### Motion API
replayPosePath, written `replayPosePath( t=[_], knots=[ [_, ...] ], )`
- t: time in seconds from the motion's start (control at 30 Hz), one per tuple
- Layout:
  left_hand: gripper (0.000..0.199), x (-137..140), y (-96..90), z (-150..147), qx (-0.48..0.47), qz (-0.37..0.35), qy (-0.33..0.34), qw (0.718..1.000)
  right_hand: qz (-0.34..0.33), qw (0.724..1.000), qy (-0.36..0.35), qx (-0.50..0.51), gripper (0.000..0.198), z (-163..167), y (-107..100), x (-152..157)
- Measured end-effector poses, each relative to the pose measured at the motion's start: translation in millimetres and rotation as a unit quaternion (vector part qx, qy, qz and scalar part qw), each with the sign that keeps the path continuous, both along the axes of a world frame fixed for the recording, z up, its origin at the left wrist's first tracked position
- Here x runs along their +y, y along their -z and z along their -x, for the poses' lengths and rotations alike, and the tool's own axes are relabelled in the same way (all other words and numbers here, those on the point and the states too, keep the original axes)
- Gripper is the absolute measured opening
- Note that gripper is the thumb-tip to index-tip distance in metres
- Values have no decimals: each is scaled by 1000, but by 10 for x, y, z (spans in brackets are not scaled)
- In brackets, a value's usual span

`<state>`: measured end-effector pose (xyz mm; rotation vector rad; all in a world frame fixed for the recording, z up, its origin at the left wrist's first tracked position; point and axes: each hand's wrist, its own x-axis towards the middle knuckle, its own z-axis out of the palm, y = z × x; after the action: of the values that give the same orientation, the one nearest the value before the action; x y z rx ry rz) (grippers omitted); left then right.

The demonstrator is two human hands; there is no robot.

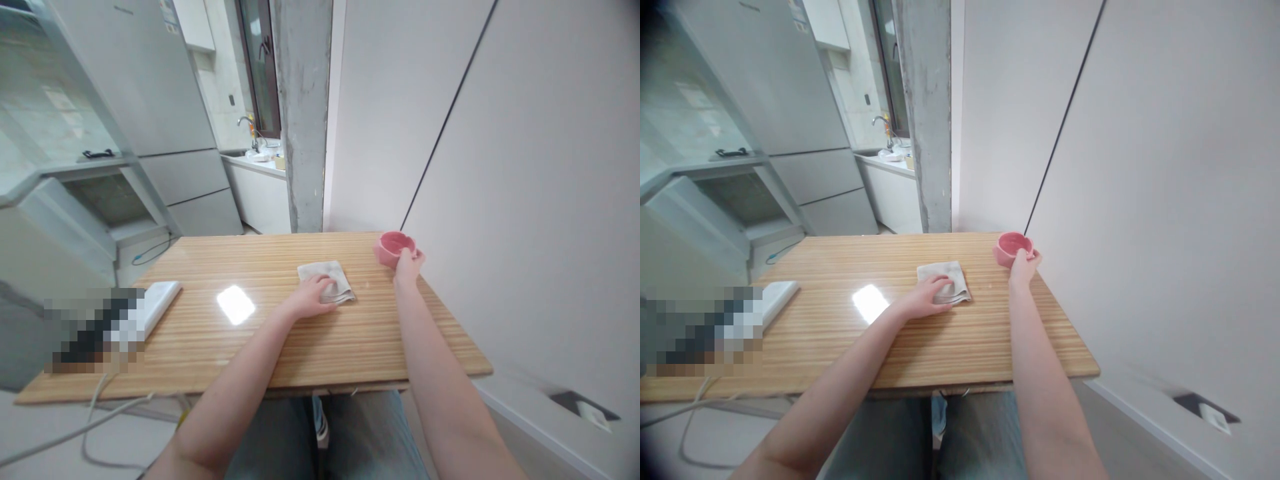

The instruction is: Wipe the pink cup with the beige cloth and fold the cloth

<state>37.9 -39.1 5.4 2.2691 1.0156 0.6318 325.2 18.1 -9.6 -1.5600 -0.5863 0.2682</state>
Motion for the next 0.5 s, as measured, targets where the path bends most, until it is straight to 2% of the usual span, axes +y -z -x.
replayPosePath(
  t=[0.1,0.3,0.43,0.5],
  knots=[
    [65,10,-7,8,71,-12,22,997,51,997,51,3,46,-166,75,-17],
    [62,22,-13,14,103,-22,27,994,78,997,17,6,47,-153,121,19],
    [58,30,5,22,71,-15,23,997,109,994,4,7,59,-172,135,52],
    [54,42,15,25,44,-8,20,999,105,993,-26,-43,68,-181,153,56]
  ],
)
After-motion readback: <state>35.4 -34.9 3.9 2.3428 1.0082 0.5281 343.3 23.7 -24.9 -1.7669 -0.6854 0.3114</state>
